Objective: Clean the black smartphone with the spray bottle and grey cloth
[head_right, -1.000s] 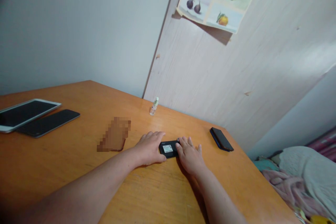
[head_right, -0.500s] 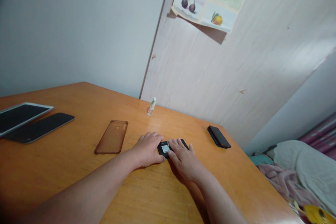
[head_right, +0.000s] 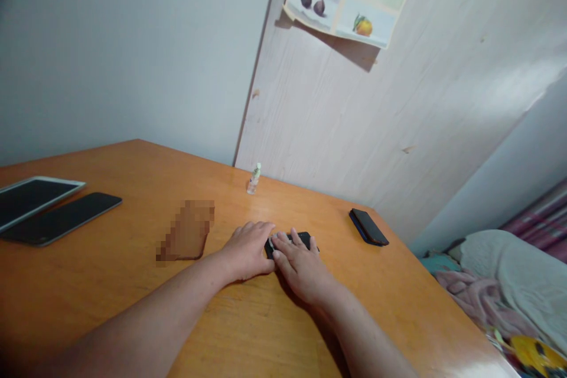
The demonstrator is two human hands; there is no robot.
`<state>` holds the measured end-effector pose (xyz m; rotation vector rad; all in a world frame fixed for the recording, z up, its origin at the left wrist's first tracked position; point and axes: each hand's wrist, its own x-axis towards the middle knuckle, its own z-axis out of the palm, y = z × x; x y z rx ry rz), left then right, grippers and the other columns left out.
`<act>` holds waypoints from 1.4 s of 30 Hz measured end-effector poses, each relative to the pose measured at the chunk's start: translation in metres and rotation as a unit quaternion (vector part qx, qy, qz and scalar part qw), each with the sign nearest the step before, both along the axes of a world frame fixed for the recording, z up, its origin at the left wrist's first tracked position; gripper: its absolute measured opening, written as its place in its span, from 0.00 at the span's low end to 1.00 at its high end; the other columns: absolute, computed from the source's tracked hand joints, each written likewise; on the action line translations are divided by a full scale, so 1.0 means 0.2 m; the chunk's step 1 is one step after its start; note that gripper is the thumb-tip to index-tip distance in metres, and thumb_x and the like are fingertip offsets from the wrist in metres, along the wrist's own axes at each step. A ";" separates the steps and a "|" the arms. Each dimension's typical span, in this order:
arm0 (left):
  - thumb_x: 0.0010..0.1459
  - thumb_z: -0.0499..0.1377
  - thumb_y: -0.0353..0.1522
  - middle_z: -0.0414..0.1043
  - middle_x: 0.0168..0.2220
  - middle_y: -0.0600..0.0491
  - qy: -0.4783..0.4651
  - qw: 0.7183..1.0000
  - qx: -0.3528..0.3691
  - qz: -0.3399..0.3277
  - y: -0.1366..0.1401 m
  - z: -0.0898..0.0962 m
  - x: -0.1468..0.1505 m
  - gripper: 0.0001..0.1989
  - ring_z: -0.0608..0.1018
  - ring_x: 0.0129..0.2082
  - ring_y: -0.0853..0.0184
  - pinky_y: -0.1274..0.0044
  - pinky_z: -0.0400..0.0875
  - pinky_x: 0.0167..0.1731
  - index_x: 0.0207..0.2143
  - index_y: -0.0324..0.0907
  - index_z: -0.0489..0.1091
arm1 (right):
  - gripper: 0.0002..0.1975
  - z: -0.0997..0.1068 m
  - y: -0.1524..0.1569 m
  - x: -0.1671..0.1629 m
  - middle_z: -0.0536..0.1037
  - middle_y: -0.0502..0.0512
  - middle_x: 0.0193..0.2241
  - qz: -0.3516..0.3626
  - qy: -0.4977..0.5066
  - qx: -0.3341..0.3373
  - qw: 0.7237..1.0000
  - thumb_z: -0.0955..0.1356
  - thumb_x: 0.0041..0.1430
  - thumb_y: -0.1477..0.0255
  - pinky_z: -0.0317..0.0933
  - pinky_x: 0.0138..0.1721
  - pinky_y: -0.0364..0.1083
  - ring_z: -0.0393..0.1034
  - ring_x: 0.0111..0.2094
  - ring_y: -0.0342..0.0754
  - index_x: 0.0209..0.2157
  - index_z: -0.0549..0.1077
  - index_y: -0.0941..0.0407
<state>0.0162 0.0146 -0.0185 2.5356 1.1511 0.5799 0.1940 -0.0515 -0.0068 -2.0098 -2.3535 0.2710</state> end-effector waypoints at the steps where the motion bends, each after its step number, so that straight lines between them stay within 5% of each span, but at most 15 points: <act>1: 0.47 0.61 0.46 0.73 0.45 0.48 0.000 1.000 0.000 0.002 0.00 0.00 0.00 0.23 0.74 0.46 0.52 0.62 0.70 0.44 0.44 0.46 0.65 | 0.28 0.00 0.01 0.02 0.53 0.50 0.68 -0.030 -0.012 0.004 0.999 0.50 0.71 0.56 0.31 0.64 0.71 0.36 0.70 0.58 0.67 0.55 0.48; 6: 0.44 0.63 0.46 0.71 0.50 0.46 0.003 1.000 -0.003 0.002 0.01 -0.02 0.01 0.31 0.72 0.50 0.50 0.61 0.69 0.47 0.50 0.46 0.64 | 0.28 0.00 0.04 0.13 0.56 0.57 0.67 -0.165 -0.067 0.022 0.984 0.52 0.70 0.60 0.33 0.60 0.77 0.39 0.69 0.65 0.66 0.58 0.55; 12: 0.46 0.61 0.47 0.72 0.48 0.46 0.003 1.000 -0.004 -0.008 0.01 0.00 -0.01 0.28 0.73 0.49 0.51 0.62 0.69 0.47 0.48 0.46 0.65 | 0.27 0.04 -0.03 0.04 0.52 0.52 0.69 0.028 -0.003 -0.022 0.999 0.56 0.68 0.68 0.37 0.66 0.66 0.39 0.70 0.55 0.68 0.53 0.48; 18: 0.44 0.62 0.45 0.72 0.45 0.47 0.022 1.000 0.007 -0.008 0.01 0.02 -0.01 0.25 0.73 0.47 0.52 0.63 0.70 0.45 0.44 0.46 0.69 | 0.29 0.09 -0.02 0.12 0.55 0.59 0.67 -0.120 -0.070 -0.016 0.990 0.57 0.64 0.73 0.38 0.62 0.75 0.43 0.68 0.64 0.66 0.57 0.57; 24: 0.47 0.61 0.47 0.72 0.42 0.47 0.035 0.999 0.005 -0.018 0.00 0.04 -0.01 0.21 0.74 0.45 0.52 0.64 0.70 0.43 0.41 0.46 0.73 | 0.31 0.12 -0.10 0.03 0.58 0.57 0.66 0.073 -0.003 -0.017 0.997 0.59 0.61 0.76 0.39 0.67 0.62 0.48 0.68 0.54 0.66 0.58 0.52; 30: 0.45 0.61 0.47 0.71 0.43 0.47 0.033 0.999 0.011 -0.014 0.01 0.03 -0.01 0.22 0.73 0.45 0.53 0.64 0.70 0.43 0.42 0.47 0.73 | 0.29 0.15 -0.09 0.10 0.64 0.65 0.63 -0.043 -0.085 -0.010 0.995 0.58 0.59 0.79 0.43 0.65 0.65 0.60 0.63 0.57 0.63 0.62 0.60; 37: 0.47 0.61 0.48 0.71 0.43 0.47 0.039 0.999 0.010 -0.012 0.00 0.02 -0.01 0.22 0.73 0.45 0.54 0.66 0.70 0.43 0.42 0.47 0.73 | 0.27 0.18 -0.18 -0.02 0.65 0.63 0.63 0.079 -0.037 -0.021 0.996 0.59 0.63 0.75 0.53 0.63 0.53 0.60 0.63 0.54 0.63 0.63 0.59; 42: 0.46 0.62 0.46 0.71 0.42 0.48 0.035 0.999 0.018 -0.019 0.01 0.02 -0.01 0.21 0.73 0.45 0.53 0.65 0.70 0.43 0.42 0.48 0.73 | 0.22 0.21 -0.14 0.05 0.76 0.67 0.52 -0.073 -0.086 -0.026 0.993 0.56 0.66 0.73 0.65 0.50 0.54 0.74 0.50 0.59 0.56 0.70 0.60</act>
